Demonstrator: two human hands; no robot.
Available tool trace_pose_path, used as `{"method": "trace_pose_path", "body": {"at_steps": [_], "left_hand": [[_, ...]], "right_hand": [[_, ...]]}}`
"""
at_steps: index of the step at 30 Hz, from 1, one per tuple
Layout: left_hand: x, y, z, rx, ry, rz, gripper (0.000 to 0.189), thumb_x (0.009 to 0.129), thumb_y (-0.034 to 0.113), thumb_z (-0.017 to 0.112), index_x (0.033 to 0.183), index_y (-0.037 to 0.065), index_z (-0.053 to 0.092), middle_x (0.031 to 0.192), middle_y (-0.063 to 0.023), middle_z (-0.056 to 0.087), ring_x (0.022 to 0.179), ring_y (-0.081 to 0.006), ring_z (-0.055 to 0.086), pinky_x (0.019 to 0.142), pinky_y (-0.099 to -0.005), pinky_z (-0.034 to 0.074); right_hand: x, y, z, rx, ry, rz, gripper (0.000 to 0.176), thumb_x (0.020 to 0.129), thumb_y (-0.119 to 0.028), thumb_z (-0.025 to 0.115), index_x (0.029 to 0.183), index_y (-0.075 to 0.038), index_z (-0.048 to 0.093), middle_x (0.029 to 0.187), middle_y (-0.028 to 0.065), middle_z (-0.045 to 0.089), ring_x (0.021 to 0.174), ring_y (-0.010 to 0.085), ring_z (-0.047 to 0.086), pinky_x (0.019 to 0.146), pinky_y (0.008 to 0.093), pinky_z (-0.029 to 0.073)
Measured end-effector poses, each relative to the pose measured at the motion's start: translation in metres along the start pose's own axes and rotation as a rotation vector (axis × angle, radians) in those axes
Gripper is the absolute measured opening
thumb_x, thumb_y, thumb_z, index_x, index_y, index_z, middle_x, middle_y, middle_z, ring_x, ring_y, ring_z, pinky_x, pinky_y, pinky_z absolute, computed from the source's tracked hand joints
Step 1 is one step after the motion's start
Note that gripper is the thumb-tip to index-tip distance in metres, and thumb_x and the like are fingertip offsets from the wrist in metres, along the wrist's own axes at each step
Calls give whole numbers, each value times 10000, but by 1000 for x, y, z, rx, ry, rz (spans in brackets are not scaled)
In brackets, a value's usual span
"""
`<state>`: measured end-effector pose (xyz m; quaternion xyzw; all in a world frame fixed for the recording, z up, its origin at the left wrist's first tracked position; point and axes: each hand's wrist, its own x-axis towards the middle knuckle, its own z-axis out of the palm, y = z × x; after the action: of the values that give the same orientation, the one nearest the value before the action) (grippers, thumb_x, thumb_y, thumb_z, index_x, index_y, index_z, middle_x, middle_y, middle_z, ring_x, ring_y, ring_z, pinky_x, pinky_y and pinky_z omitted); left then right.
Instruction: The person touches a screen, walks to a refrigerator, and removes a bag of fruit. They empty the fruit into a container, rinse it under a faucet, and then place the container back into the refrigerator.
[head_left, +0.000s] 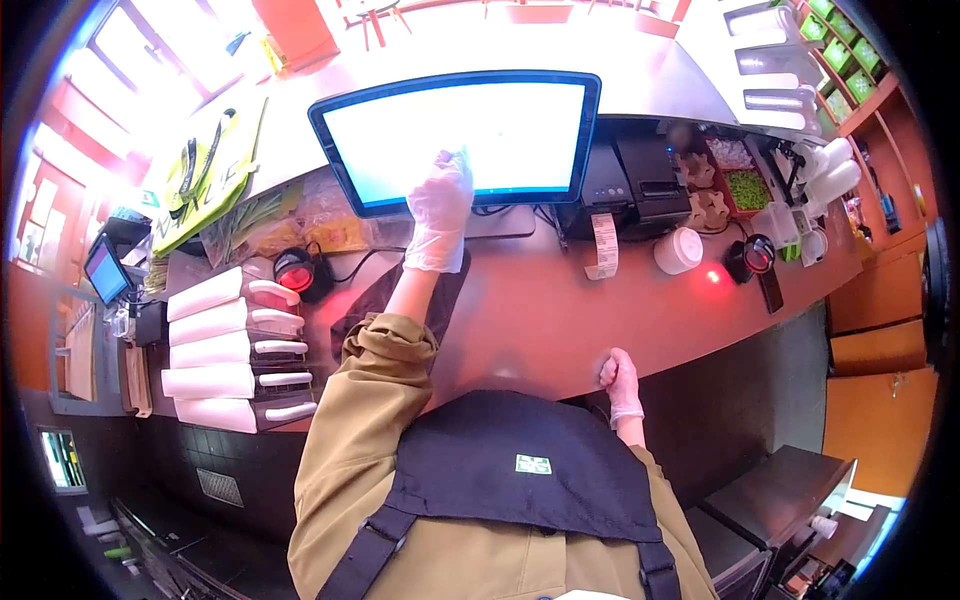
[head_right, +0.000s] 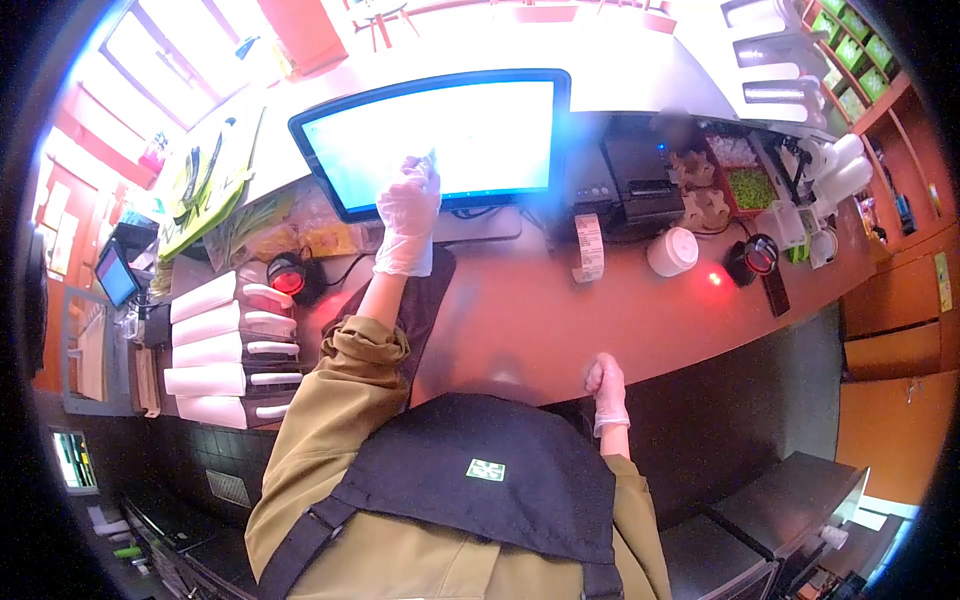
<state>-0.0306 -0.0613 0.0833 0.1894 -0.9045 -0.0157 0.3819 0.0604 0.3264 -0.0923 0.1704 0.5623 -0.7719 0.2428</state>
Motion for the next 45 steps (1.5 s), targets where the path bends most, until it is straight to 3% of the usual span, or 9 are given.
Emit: {"method": "trace_pose_path", "body": {"at_steps": [4,6,12,16,19,25,28,31,45], "left_hand": [[1,-5,1,-50,68,47,170,832,183,590,967,122,673,834,-70,634,689,-273,611,581,-371,500],[-1,-5,1,-45,108,78,168,836,184,586,968,122,670,840,-71,632,670,-276,610,571,-376,499],[-17,-8,4,-68,-41,-8,177,845,188,577,983,121,666,857,-68,632,660,-275,619,566,-375,500],[-23,-7,-2,-110,-50,-29,181,834,181,581,983,125,666,869,-70,635,679,-278,626,577,-377,504],[-24,-11,-1,-111,-45,-29,189,820,174,589,984,124,667,874,-72,636,682,-278,628,582,-378,506],[-7,-17,1,-52,6,-1,214,809,172,599,1005,119,666,891,-76,641,686,-281,630,589,-371,506],[4,-15,3,-62,12,-27,222,805,172,602,1011,120,666,904,-67,641,696,-282,631,597,-368,507],[7,-18,13,-82,-5,-59,235,801,171,600,1022,124,666,910,-55,638,720,-273,633,613,-360,510],[-12,-4,-6,-176,-21,-49,257,801,171,590,1046,170,666,842,-28,616,698,-250,626,617,-350,507]], "right_hand": [[0,-2,4,-8,46,5,384,887,-278,459,552,-146,326,454,-16,293,384,125,287,399,281,260],[0,-1,1,15,17,10,335,897,-263,468,602,-139,370,463,-23,304,398,110,301,400,274,271],[1,1,-1,19,13,2,296,901,-244,470,635,-135,397,467,-27,309,401,101,303,400,269,276],[1,0,-1,21,4,14,279,900,-241,471,650,-137,403,467,-30,304,400,99,297,400,266,273],[3,0,1,-26,34,16,385,888,-283,464,557,-147,322,449,-16,285,388,127,286,403,284,255],[1,-1,0,15,7,38,267,898,-238,473,660,-141,402,462,-37,293,392,94,282,387,265,250],[2,-3,2,-35,26,20,407,880,-302,472,537,-146,318,438,-5,285,381,137,295,395,292,252],[-2,-3,2,-10,15,20,298,901,-245,465,631,-145,387,458,-33,298,389,99,283,388,266,249],[0,-3,0,22,-14,32,308,908,-234,444,620,-143,383,455,-30,301,392,100,290,395,267,262]]}}
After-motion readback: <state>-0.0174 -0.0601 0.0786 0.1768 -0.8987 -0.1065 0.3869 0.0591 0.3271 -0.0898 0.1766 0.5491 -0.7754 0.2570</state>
